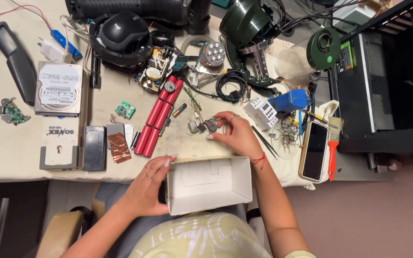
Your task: The person places electronic components, including a circuit board and a module, into a small white box and handles a hard drive at a desk.
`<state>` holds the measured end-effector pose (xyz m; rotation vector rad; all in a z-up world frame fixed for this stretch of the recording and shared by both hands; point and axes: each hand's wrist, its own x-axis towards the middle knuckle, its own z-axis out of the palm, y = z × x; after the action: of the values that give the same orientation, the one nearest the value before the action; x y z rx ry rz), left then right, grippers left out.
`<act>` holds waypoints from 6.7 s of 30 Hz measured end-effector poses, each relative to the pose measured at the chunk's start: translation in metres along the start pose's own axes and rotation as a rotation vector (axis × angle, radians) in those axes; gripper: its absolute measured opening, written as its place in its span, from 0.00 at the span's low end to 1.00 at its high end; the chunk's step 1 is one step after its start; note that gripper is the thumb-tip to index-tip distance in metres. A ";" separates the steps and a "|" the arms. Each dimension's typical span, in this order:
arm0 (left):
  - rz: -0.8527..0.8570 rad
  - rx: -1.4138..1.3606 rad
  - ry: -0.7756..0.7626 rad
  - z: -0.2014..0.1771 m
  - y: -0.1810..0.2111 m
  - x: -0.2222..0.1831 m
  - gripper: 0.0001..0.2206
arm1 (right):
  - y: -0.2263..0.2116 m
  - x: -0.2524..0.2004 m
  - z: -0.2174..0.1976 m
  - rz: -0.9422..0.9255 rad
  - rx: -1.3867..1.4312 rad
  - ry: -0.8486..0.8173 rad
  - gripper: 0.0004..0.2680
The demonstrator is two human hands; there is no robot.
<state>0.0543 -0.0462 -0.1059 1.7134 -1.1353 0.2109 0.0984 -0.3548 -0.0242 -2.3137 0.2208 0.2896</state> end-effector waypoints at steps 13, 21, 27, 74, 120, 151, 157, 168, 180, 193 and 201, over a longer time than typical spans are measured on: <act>-0.045 -0.023 -0.040 0.000 -0.001 -0.003 0.55 | 0.005 -0.020 -0.015 0.115 0.640 0.157 0.12; -0.063 -0.062 0.055 0.008 0.002 0.004 0.55 | 0.012 -0.069 -0.045 -0.296 0.670 -0.093 0.16; -0.052 -0.027 0.058 0.009 -0.002 0.001 0.56 | -0.065 -0.117 -0.040 -0.556 -0.512 -0.118 0.07; -0.073 -0.014 0.038 0.002 0.002 0.004 0.56 | -0.044 0.012 -0.015 -0.461 -0.411 -0.186 0.15; -0.071 -0.005 0.045 0.000 0.005 0.006 0.54 | -0.022 0.014 -0.027 -0.129 0.634 -0.083 0.11; -0.062 0.013 0.050 0.005 0.001 0.005 0.55 | -0.029 -0.116 -0.007 -0.532 -0.751 -0.148 0.05; -0.050 0.021 0.063 0.004 0.004 0.008 0.54 | -0.018 -0.105 0.010 -0.498 -1.055 -0.169 0.03; -0.053 0.004 0.065 0.003 0.003 0.008 0.54 | -0.056 -0.112 -0.007 -0.414 -0.793 -0.188 0.07; -0.046 -0.001 0.041 0.001 0.005 0.008 0.54 | -0.076 0.005 -0.017 -0.291 -0.308 -0.338 0.19; -0.065 0.001 0.045 0.002 0.003 0.006 0.54 | -0.073 0.038 0.010 -0.218 -0.585 -0.341 0.19; -0.069 -0.008 0.025 0.001 0.004 0.007 0.55 | -0.075 0.037 0.011 -0.208 -0.582 -0.360 0.13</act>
<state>0.0548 -0.0510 -0.0990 1.7352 -1.0558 0.1844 0.1509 -0.2982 0.0104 -2.7623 -0.3259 0.7317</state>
